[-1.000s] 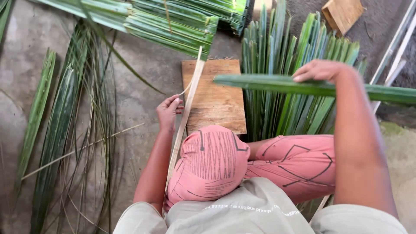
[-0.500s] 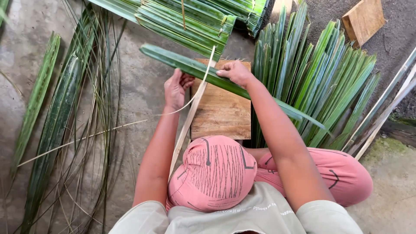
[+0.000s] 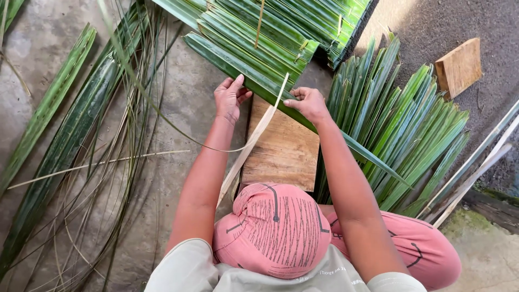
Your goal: Weaving palm leaves by folding them over a wooden board and securing them with thin wooden pins
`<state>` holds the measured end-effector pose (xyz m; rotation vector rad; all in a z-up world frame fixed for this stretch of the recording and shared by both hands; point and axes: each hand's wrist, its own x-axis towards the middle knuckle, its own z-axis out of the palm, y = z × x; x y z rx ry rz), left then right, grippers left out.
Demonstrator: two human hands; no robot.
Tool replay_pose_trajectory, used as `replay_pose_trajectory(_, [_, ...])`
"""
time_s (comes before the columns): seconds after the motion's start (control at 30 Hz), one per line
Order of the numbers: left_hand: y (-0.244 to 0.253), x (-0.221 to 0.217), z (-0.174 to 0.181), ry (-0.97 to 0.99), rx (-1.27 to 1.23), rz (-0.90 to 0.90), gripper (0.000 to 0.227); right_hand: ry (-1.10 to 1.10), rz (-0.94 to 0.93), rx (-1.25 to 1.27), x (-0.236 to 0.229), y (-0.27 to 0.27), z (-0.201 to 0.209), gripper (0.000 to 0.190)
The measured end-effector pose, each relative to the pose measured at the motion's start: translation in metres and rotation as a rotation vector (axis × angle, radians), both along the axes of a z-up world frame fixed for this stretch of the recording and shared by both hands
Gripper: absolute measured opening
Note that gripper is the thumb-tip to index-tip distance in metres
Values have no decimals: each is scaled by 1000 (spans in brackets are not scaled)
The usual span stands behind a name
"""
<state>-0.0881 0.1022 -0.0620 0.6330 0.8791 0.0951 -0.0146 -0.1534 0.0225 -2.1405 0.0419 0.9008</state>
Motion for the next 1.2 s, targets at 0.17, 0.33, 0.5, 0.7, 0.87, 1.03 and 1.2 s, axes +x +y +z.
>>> replay_pose_trajectory(0.17, [-5,-1,9,-5,-21,-14,12,32,-76,-30,-5,8,14,39])
replay_pose_trajectory(0.33, [-9,-2,1,13,-41,-12,13,47,-138,91,-4,7,17,49])
replay_pose_trajectory(0.5, [-19,2,-23,18,-161,18,17,35,-135,82,-4,9,11,51])
replay_pose_trajectory(0.7, [-41,4,7,16,-156,-221,35,10,-85,-98,0,8,-10,46])
replay_pose_trajectory(0.87, [-51,9,29,44,-58,-224,34,29,-147,27,-2,12,4,51])
replay_pose_trajectory(1.03, [-54,8,29,46,16,-198,31,13,-124,46,-1,14,10,48])
replay_pose_trajectory(1.2, [-53,-1,34,70,22,-200,30,-6,-78,10,1,15,15,43])
